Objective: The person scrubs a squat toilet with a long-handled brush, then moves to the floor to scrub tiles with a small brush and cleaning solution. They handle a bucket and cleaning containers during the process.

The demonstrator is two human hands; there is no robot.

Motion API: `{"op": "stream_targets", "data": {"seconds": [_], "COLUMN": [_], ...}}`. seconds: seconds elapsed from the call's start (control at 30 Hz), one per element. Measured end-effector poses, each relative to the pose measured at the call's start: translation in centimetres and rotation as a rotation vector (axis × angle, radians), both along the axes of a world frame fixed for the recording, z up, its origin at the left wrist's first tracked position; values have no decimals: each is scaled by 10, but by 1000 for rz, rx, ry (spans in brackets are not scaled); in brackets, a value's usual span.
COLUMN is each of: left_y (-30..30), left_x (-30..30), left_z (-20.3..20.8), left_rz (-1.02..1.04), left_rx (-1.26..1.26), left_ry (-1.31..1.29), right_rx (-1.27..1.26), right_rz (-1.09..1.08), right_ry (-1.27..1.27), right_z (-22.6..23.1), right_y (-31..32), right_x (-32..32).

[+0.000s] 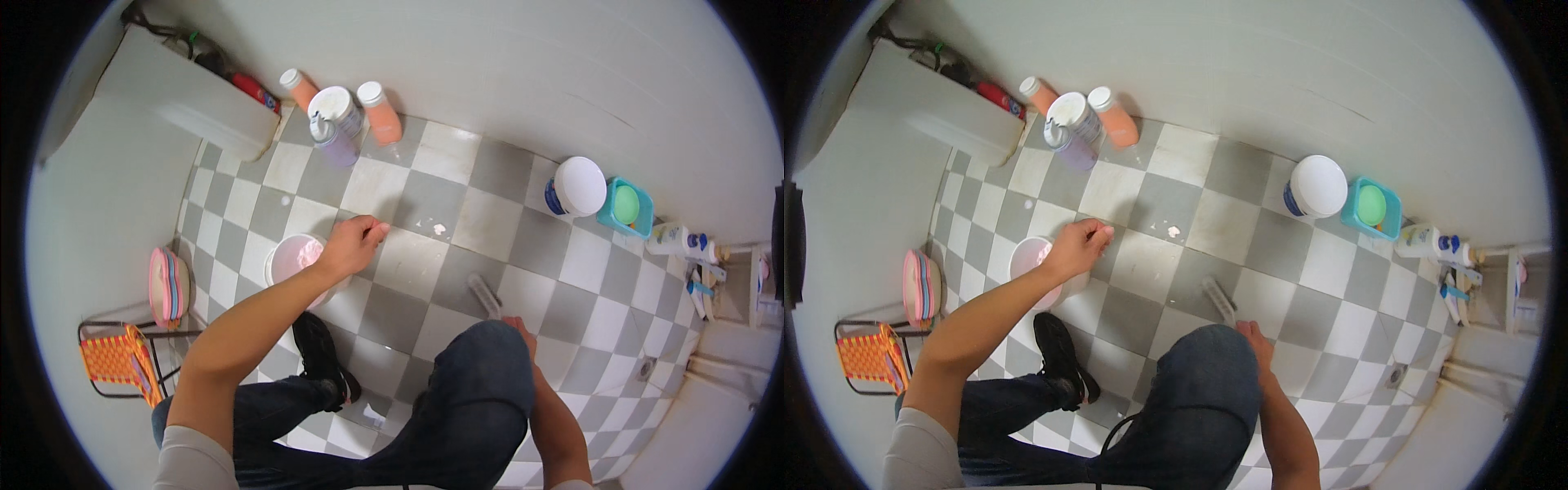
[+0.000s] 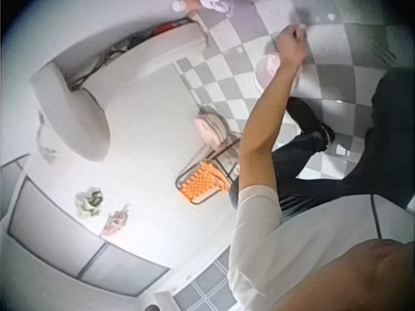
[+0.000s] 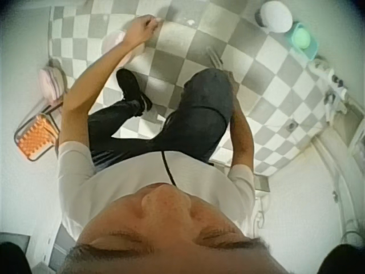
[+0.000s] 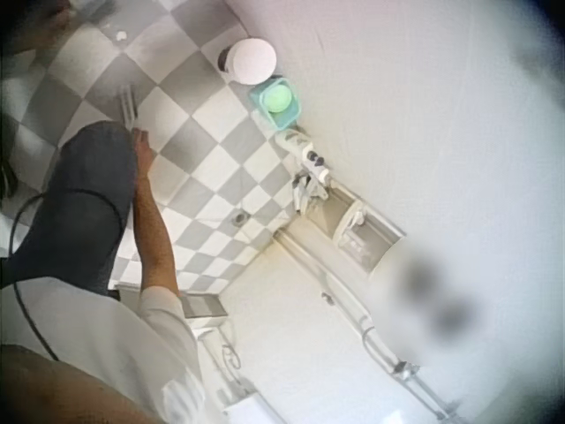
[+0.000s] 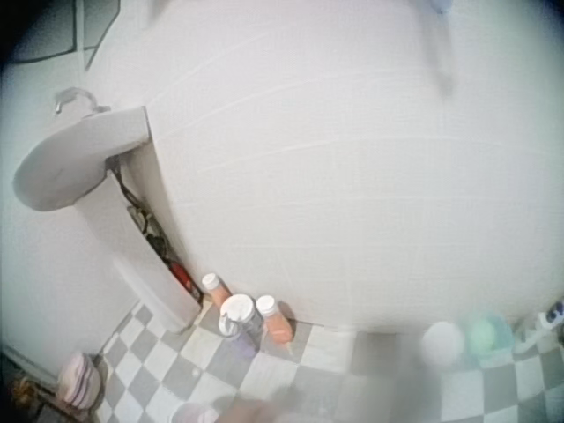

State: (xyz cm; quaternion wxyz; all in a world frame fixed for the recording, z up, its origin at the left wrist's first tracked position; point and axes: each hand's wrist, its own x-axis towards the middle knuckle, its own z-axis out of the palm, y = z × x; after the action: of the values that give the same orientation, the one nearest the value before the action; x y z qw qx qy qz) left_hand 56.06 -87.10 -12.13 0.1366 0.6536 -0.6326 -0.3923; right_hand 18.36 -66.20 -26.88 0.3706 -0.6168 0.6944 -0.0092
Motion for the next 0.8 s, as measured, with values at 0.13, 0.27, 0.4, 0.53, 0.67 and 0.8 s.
{"op": "stream_targets", "data": {"seconds": [0.13,0.27,0.4,0.53,0.67,0.8], "left_y": [43,79,103,108,85,65], "left_x": [31,63,85,82,74,83], "left_z": [31,60,90,117,131,138], "left_rz": [-27,-72,-139,-68,-173,-282], "left_rx": [-111,-114,-147,-70,-91,-307], "left_ry": [-10,-63,-139,-18,-17,-53], "right_rx": [-96,-18,-103,-167,-103,-91], "right_rz": [-91,12,-16,-71,-94,-66], "right_ry": [-79,-3,61,-44,-83,-44], "right_z": [21,50,35,24,15,23], "right_y": [-66,-125,-135,-159,-143,-71], "right_x": [54,102,121,128,134,131]}}
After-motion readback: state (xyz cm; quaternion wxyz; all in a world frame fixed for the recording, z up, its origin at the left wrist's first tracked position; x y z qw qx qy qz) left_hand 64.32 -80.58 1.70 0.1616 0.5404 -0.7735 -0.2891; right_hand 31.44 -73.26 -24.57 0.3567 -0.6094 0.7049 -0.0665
